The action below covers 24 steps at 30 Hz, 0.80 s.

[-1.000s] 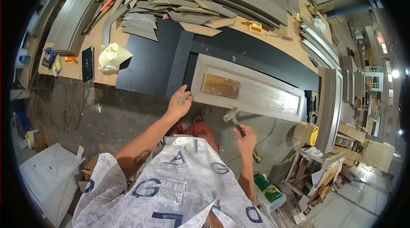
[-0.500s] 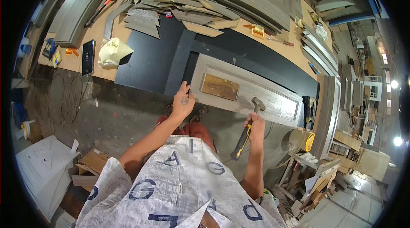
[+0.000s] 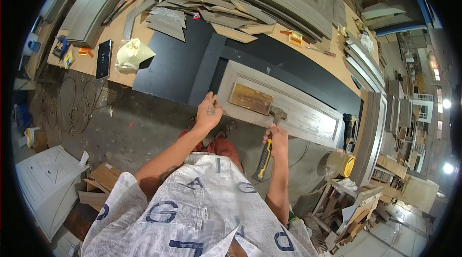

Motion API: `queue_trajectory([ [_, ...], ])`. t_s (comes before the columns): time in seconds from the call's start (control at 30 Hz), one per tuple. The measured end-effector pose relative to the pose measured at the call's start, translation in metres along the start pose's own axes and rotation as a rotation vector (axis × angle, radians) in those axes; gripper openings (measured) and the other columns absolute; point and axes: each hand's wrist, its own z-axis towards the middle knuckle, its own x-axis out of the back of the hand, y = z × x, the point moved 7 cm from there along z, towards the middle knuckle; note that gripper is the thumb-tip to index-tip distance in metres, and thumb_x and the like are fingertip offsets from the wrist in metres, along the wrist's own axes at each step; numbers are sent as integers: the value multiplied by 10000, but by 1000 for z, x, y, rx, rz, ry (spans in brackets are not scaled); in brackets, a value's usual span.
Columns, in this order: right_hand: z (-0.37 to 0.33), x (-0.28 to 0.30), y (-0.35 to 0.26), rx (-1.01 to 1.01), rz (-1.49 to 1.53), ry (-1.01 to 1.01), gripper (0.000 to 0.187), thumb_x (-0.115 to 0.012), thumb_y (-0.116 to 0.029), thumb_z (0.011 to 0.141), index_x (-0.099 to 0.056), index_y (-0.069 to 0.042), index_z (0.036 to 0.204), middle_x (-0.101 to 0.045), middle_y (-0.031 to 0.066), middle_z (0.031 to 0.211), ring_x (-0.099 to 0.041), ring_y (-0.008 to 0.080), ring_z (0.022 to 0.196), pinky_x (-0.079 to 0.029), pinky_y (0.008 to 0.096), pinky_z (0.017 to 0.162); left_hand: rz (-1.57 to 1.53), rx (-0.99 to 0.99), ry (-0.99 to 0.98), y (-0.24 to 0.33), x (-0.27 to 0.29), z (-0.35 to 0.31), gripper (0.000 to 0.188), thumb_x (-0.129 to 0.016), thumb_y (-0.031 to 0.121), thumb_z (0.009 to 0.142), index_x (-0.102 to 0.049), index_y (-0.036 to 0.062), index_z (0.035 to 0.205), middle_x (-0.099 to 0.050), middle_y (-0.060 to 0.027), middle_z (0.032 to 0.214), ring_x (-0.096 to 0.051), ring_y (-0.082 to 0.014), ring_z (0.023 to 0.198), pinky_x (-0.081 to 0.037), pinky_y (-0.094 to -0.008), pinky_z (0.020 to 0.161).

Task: Assembling a wooden panel and frame using a nail gun and hammer.

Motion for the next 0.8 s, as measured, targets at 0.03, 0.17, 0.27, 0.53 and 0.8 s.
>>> queue_trajectory([
  [0.03,0,1,-1,-2,1,5,240,-518,-200,1002,-571,32,963,-540,59,704,-538,162,547,-465,318,470,10,-36,10,-2,2,3,567,-508,59,838,-394,-160,1348,-587,-286,1266,-562,-366,1214,-433,-353,1030],
  [0.17,-1,4,-2,-27,86,-14,231,-507,-189,1008,-565,27,949,-539,55,699,-536,160,538,-461,313,469,-55,-16,-9,-6,2,5,574,-506,66,840,-388,-164,1353,-573,-295,1280,-554,-357,1230,-429,-352,1035],
  [0.27,1,7,0,-27,125,67,232,-505,-188,1008,-567,28,954,-538,54,703,-536,159,543,-462,309,475,-48,21,-35,-4,-2,3,593,-543,55,846,-375,-152,1376,-547,-289,1330,-544,-328,1256,-397,-332,1052],
  [0.53,0,10,-5,21,61,63,277,-510,-226,1011,-594,37,1033,-535,52,728,-531,151,557,-457,288,474,-178,83,-32,-8,-2,0,581,-523,69,864,-372,-146,1382,-517,-273,1371,-506,-315,1295,-384,-330,1065],
  [0.8,-18,-1,-11,113,-54,56,275,-499,-199,1013,-590,57,1053,-544,51,695,-539,142,529,-437,290,462,-194,114,-110,-9,6,-6,581,-534,108,902,-359,-106,1413,-526,-250,1372,-526,-289,1259,-377,-317,1058],
])
